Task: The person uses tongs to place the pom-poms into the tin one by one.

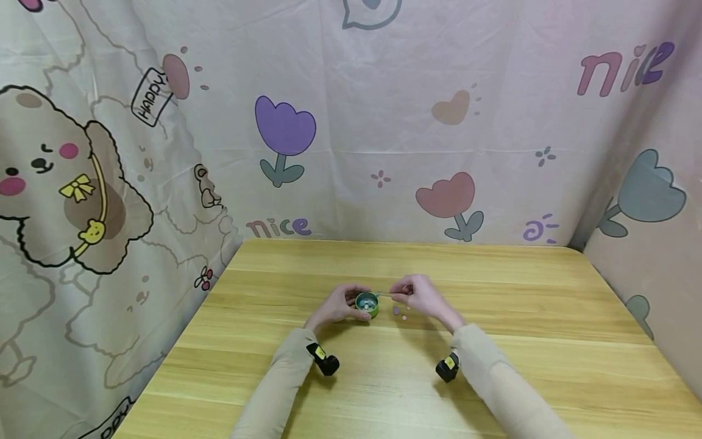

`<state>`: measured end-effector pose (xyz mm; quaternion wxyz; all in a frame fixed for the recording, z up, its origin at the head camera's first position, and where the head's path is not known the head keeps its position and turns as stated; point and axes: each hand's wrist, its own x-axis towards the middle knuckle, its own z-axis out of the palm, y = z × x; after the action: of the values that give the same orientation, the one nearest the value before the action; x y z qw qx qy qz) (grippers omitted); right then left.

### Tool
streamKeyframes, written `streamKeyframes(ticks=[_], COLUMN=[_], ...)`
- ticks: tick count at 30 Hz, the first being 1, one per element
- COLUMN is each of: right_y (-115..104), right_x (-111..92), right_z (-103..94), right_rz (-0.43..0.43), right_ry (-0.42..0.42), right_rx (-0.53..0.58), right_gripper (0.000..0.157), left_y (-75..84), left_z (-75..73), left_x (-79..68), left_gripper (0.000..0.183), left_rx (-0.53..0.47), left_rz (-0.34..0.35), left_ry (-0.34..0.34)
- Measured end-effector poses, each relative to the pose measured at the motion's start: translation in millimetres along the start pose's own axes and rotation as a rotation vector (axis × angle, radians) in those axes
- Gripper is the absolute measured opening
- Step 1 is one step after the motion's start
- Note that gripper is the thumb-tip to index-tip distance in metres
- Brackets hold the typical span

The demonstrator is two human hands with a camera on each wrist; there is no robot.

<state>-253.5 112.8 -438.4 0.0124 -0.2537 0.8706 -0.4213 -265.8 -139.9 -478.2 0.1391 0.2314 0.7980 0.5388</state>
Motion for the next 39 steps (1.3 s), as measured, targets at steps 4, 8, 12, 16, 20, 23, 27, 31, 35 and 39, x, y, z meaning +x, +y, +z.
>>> streamKeyframes(ticks=[4, 8, 12, 16, 20, 23, 27, 31, 35, 39], right_y=[0, -1, -2, -2, -1, 1, 1, -1, -2, -1], right_x=[3, 6, 8, 10, 12, 13, 13, 13, 13, 14], right_z=[3.9, 6.7, 8.5, 10.9, 13.3, 14.7, 16.3, 17.1, 17.6, 18.2], right_rz=[0.002, 0.007, 0.014, 0.036, 0.050, 0.043, 0.072, 0.110, 0.113, 0.111], right_ry=[-0.008, -0.019, -0.031, -0.034, -0.040, -0.044, -0.052, -0.056, -0.054, -0.050], right_rx=[-0.026, -0.028, -0.014, -0.013, -0.004, 0.003, 0.035, 0.061, 0.063, 0.064], right_gripper=[0.012, 0.012, 0.012, 0.012, 0.012, 0.012, 0.012, 0.012, 0.012, 0.013], left_y=[0.0, -0.1, 0.2, 1.4, 1.6, 0.9, 0.5, 0.2, -0.3, -0.1], left_z=[0.2, 0.5, 1.1, 1.3, 1.3, 1.6, 2.2, 2.2, 2.1, 1.8], left_x=[0.4, 0.6, 0.5, -0.1, -0.8, -0.5, 0.0, 0.5, 0.8, 0.5], left_gripper=[0.060, 0.061, 0.061, 0.061, 0.061, 0.061, 0.061, 0.061, 0.060, 0.061], left_rx=[0.000, 0.006, 0.000, -0.007, 0.003, 0.004, 0.000, 0.003, 0.003, 0.002], left_rz=[0.002, -0.008, -0.021, -0.022, -0.020, -0.026, -0.029, -0.024, -0.025, -0.028], left_ry=[0.000, 0.004, 0.007, 0.009, 0.012, 0.012, 0.010, 0.010, 0.011, 0.011])
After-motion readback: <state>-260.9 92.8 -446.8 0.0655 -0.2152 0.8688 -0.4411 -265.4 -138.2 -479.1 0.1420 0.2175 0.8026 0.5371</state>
